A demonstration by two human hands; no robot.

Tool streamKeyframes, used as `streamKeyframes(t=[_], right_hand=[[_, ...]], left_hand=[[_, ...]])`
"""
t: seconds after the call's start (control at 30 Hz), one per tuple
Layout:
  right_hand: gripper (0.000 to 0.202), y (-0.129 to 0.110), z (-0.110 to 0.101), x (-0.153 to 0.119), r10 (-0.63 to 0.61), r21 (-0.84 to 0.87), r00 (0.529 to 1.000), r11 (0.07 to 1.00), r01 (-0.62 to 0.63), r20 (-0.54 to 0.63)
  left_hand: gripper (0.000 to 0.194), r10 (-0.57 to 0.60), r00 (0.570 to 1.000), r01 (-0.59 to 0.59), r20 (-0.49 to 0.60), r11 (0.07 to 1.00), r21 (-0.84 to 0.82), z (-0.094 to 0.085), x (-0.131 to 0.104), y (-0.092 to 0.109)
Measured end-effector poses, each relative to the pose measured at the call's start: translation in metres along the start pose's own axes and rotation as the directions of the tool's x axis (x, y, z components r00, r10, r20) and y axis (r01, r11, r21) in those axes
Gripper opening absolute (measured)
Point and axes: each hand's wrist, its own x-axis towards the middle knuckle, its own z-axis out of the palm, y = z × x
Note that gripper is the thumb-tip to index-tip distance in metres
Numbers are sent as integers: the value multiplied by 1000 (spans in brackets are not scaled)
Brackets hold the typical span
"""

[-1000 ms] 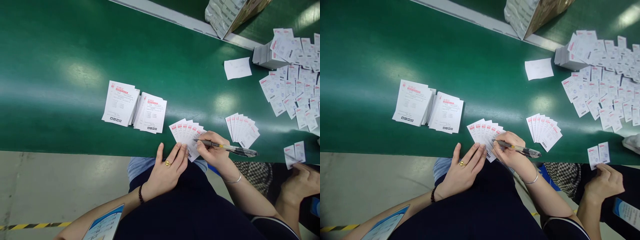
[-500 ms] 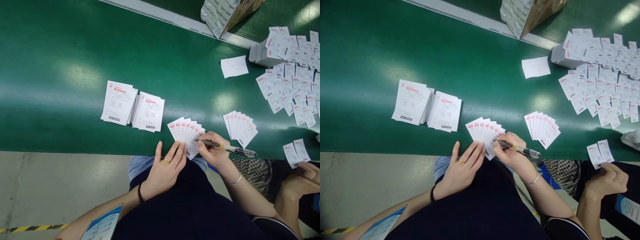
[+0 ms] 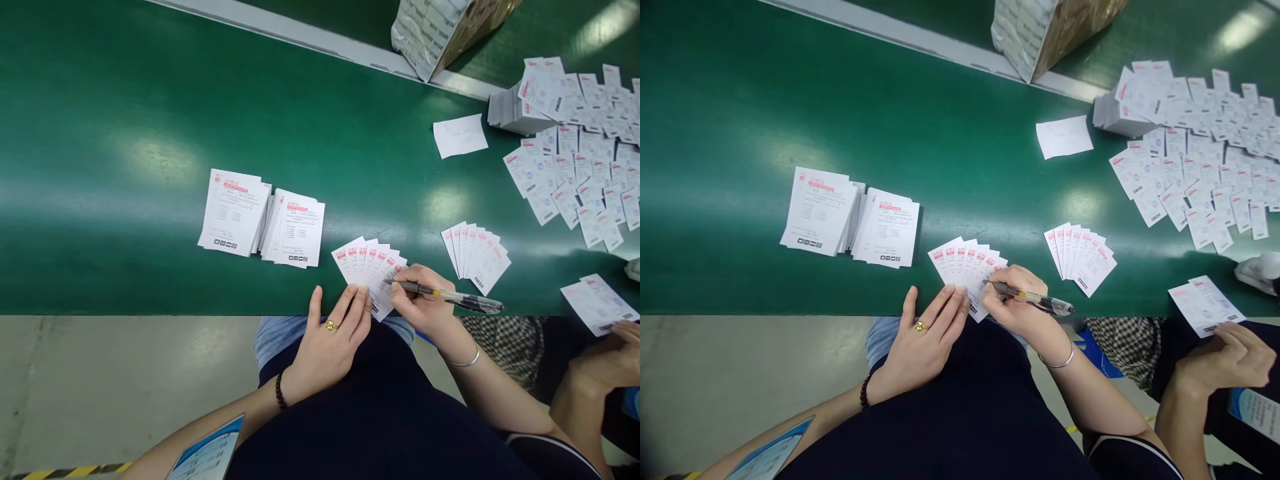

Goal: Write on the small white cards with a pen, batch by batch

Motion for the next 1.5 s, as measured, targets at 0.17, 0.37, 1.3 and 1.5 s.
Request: streamKeyframes(t=[0.17, 0.37, 1.3, 1.5], right_hand=[[9, 2, 1, -2, -7, -10, 1000, 1000, 7, 15], [9, 3, 1, -2, -26, -38, 1000, 999, 26, 1], [3, 18, -1, -14, 106, 382, 991, 922, -66, -84], [26, 12, 0, -18, 74, 337, 986, 941, -18, -153]], left_hand=[[42, 6, 1000, -6, 4, 1000, 4, 1, -1, 0], [43, 11, 1000, -11, 12, 1000, 6, 2, -2, 0], [48, -19, 999, 19, 41, 1000, 14, 4, -5, 2], [49, -17, 998, 15, 53, 999, 39, 4, -5, 3]])
